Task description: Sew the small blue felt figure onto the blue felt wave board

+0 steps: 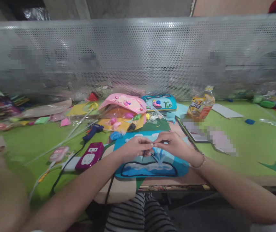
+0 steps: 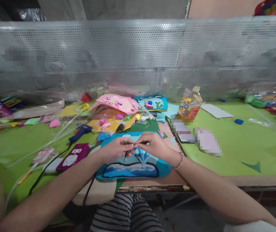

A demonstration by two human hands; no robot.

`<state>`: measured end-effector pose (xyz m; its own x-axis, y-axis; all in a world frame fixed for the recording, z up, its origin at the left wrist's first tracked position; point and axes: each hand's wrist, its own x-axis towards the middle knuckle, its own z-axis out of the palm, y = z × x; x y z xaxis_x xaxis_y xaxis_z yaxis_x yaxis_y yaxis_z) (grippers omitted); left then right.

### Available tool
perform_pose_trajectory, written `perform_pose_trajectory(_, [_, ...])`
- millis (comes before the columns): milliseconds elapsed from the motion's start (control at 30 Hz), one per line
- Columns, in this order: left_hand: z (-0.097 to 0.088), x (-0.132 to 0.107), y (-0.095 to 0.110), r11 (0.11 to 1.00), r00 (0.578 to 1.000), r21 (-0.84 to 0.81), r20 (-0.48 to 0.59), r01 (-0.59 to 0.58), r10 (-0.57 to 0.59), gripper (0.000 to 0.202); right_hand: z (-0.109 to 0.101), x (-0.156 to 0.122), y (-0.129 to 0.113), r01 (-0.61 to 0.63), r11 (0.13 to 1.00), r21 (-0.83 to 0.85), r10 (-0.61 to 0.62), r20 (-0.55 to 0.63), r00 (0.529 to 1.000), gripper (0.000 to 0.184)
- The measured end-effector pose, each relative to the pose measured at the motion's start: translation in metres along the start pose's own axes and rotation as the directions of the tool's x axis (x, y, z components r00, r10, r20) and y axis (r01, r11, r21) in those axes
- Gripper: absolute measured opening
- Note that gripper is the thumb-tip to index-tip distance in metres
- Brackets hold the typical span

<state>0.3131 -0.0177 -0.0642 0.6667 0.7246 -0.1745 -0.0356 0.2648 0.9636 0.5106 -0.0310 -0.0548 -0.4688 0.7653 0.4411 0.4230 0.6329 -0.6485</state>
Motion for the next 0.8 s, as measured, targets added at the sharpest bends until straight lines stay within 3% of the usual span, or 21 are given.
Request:
perform_pose_trajectory(267, [0.003, -0.001, 0.002, 0.998, 0.998, 0.01, -0.023, 0.062, -0.061, 0.038, -0.001, -0.001, -0.003, 0.102, 0.994, -0.039, -0.102, -0.003, 0.995, 0.037])
perform_pose_trajectory(400, [0.002, 0.001, 0.001, 0.999, 0.998, 0.03, -0.05, 0.036, -0.034, 0.037, -0.001, -0.002, -0.005, 0.09, 0.994, -0.067, -0.092, -0.021, 0.996, 0.037])
perform_pose_trajectory(633, [-0.002, 0.004, -0.003, 0.998, 0.995, -0.069, -0.1, -0.005, -0.002, 0.04, 0.003, 0.0, 0.013, -0.058, 0.982, 0.182, 0.061, -0.014, 0.998, 0.024])
perform_pose_trajectory(800, [0.0, 0.003, 0.0, 0.997, 0.994, -0.075, -0.111, 0.001, -0.009, 0.044, 0.005, 0.001, 0.021, -0.072, 0.964, 0.255, 0.076, -0.006, 0.997, 0.015])
